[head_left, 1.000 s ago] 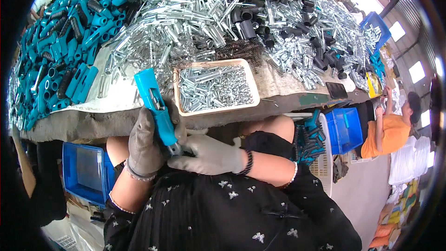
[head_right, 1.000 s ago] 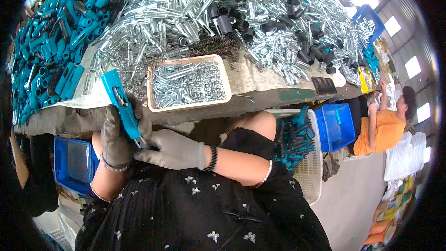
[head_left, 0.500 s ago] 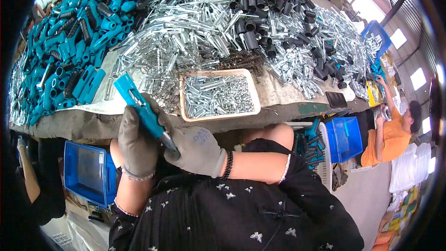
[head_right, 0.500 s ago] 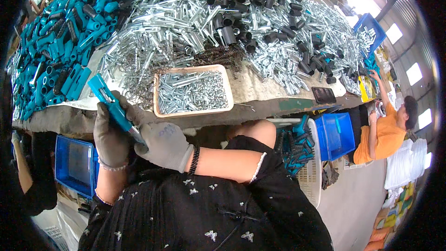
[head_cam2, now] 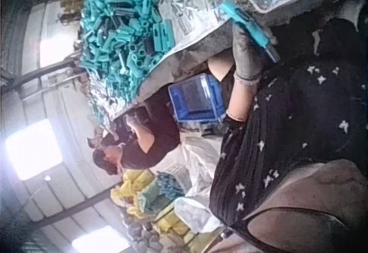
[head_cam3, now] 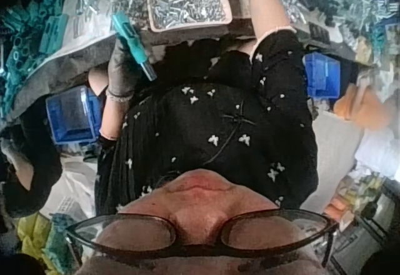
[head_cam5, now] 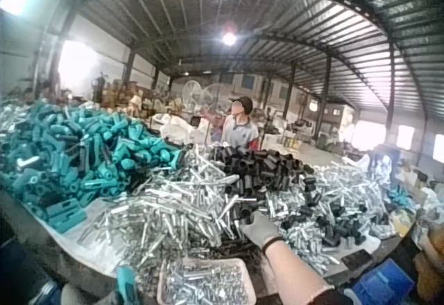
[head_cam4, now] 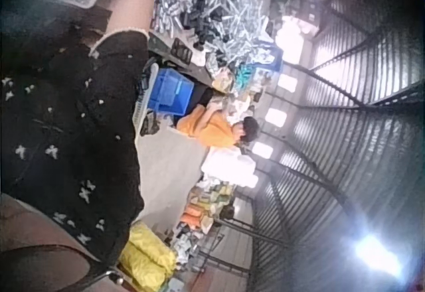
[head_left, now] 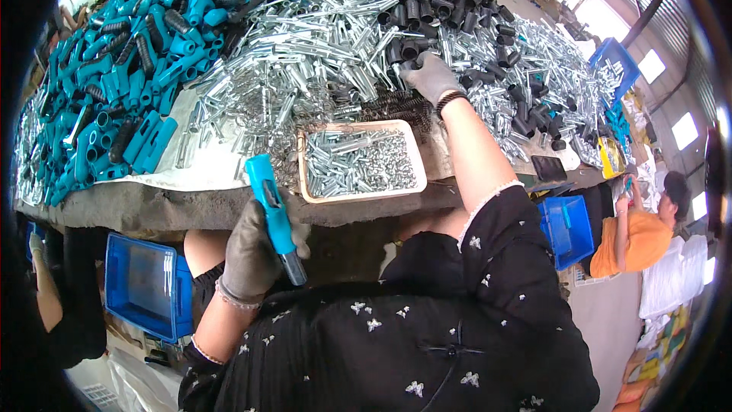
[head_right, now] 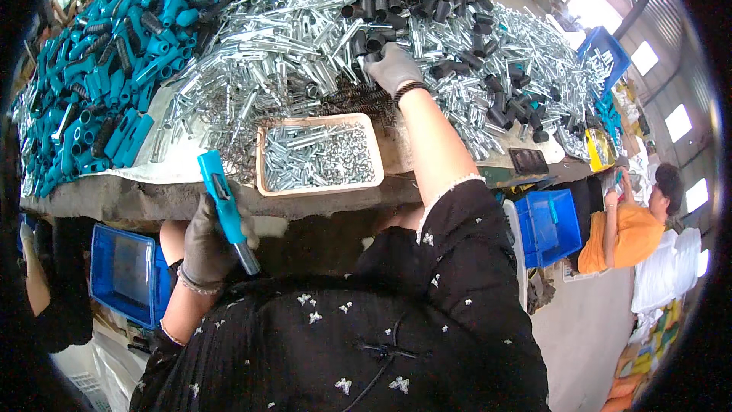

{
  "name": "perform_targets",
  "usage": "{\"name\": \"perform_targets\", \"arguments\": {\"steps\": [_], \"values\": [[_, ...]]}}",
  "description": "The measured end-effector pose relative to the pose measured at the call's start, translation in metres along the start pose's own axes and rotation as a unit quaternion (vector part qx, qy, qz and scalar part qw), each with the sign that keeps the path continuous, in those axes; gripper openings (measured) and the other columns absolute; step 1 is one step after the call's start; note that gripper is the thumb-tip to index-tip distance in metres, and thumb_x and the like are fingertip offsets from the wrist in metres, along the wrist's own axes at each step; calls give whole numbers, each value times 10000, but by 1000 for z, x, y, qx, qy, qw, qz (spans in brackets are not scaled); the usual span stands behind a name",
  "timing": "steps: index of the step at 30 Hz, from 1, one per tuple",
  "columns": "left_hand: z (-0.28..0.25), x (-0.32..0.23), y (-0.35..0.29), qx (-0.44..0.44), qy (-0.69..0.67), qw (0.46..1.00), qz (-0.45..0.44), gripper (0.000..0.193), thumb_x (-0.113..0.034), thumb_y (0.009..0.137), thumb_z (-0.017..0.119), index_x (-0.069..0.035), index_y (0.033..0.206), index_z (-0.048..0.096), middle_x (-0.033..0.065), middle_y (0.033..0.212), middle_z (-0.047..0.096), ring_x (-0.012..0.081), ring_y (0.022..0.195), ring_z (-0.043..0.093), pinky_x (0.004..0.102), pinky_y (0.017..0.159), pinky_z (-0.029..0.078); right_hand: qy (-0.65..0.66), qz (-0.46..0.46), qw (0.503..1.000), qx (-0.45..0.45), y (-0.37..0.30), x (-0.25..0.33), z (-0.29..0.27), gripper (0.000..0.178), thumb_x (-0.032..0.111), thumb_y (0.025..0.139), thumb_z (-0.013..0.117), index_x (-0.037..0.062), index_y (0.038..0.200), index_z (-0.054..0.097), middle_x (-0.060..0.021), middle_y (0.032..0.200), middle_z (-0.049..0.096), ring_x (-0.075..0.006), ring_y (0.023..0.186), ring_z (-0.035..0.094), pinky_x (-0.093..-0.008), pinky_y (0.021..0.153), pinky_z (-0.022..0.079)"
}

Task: The person assembles tools by hand, fitting metal rods, springs, and pins into sleeves, then attaching plastic handle casings over the mechanisms.

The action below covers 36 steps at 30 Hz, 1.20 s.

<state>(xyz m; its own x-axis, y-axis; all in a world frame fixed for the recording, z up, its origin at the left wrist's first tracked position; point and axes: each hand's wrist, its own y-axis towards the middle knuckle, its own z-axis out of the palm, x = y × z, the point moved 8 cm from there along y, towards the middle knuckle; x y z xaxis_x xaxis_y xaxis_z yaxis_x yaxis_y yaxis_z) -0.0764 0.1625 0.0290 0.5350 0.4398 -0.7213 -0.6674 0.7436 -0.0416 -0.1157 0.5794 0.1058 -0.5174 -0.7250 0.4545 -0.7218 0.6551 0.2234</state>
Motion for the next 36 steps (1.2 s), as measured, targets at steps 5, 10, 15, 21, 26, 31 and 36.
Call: {"name": "perform_targets", "arguments": {"steps": [5,10,15,21,26,31,36], "values": [[4,7,-13,64,97,993,-11,648,-637,907,608,-52,1169,510,106,916,622,145,593,578,250,541,473,357,-12,933,34,-54,22,-13,444,225,867,638,-53,1210,598,-65,913,716,-110,773,648,-249,673,508],[25,25,4,78,187,968,-146,522,-491,975,588,7,1127,564,120,907,651,132,607,582,255,550,464,444,-78,862,231,-189,84,-22,484,112,865,672,-50,1306,554,-83,993,684,-134,824,653,-272,732,535],[45,59,19,203,155,941,-224,487,-416,971,599,35,1157,586,110,896,664,133,577,582,249,497,462,491,-155,811,277,-246,79,-20,511,69,827,785,-26,1288,585,-89,1140,664,-158,1058,619,-307,937,496],[65,82,18,226,66,930,-283,644,-552,923,633,19,1212,571,93,924,682,123,572,576,228,480,440,505,-99,813,273,-247,51,-16,490,180,875,790,-31,1272,595,-50,1125,649,-121,1020,595,-308,929,489],[80,83,17,177,101,942,-267,849,-759,819,566,36,1111,622,30,783,629,96,495,522,227,433,388,529,-56,799,281,-246,40,-18,503,232,881,789,-31,1266,603,-53,1102,659,-130,982,611,-318,895,510],[84,85,18,239,167,920,-262,766,-728,819,619,-36,1145,577,38,842,645,84,554,542,222,478,420,397,-270,863,158,-257,48,-37,474,283,913,739,27,1288,603,-118,1094,671,-217,998,654,-344,870,517],[98,78,23,244,192,914,-262,847,-792,753,632,-63,1173,539,-8,766,587,72,565,515,208,496,381,372,-335,860,94,-276,50,-28,502,325,939,680,46,1340,566,-151,1149,644,-350,1040,609,-435,938,464]]}}
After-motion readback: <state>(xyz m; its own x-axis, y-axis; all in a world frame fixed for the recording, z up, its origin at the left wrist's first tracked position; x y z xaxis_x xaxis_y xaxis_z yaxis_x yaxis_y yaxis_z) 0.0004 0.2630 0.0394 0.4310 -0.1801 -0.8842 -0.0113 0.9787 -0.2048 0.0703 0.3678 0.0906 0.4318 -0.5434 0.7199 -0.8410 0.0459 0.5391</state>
